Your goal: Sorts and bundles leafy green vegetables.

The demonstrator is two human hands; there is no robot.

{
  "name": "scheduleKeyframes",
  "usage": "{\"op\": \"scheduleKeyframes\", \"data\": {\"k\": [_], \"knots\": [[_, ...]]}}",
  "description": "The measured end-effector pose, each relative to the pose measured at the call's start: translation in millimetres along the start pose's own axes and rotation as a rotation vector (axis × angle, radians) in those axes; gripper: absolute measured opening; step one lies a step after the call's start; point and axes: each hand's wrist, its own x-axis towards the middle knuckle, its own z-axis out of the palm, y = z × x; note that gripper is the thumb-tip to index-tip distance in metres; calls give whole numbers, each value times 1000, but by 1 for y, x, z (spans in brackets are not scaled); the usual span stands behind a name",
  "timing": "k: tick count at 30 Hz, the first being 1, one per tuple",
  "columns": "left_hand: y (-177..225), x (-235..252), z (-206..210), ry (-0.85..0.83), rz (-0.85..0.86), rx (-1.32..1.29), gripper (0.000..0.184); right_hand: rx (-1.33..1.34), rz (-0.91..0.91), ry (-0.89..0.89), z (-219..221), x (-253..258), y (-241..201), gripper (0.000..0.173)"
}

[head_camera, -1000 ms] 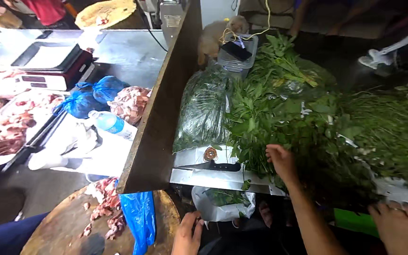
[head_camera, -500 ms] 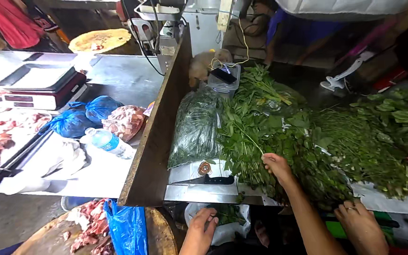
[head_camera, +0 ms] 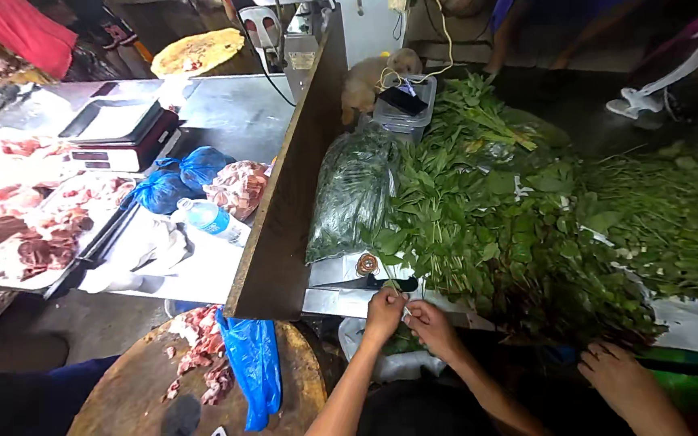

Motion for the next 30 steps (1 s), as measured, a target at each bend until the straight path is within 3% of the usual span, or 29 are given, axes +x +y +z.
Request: {"op": "scheduleKeyframes", "data": {"k": [4, 11, 19, 27, 30], "knots": [[6, -11, -6, 32, -46, -207, 13, -14, -118, -62, 1, -3, 6, 37], [30, -39, -26, -9, -72, -644, 27, 177, -88, -93, -12, 2, -11, 35], [37, -56, -13, 8, -32, -791, 29, 461, -237, -129, 7, 18, -45, 27], [24, -56, -4, 103, -20, -862, 30, 347, -69, 66, 26, 5, -68, 17], [21, -53, -4, 161, -9, -827, 30, 266, -192, 130, 31, -2, -58, 18]]}}
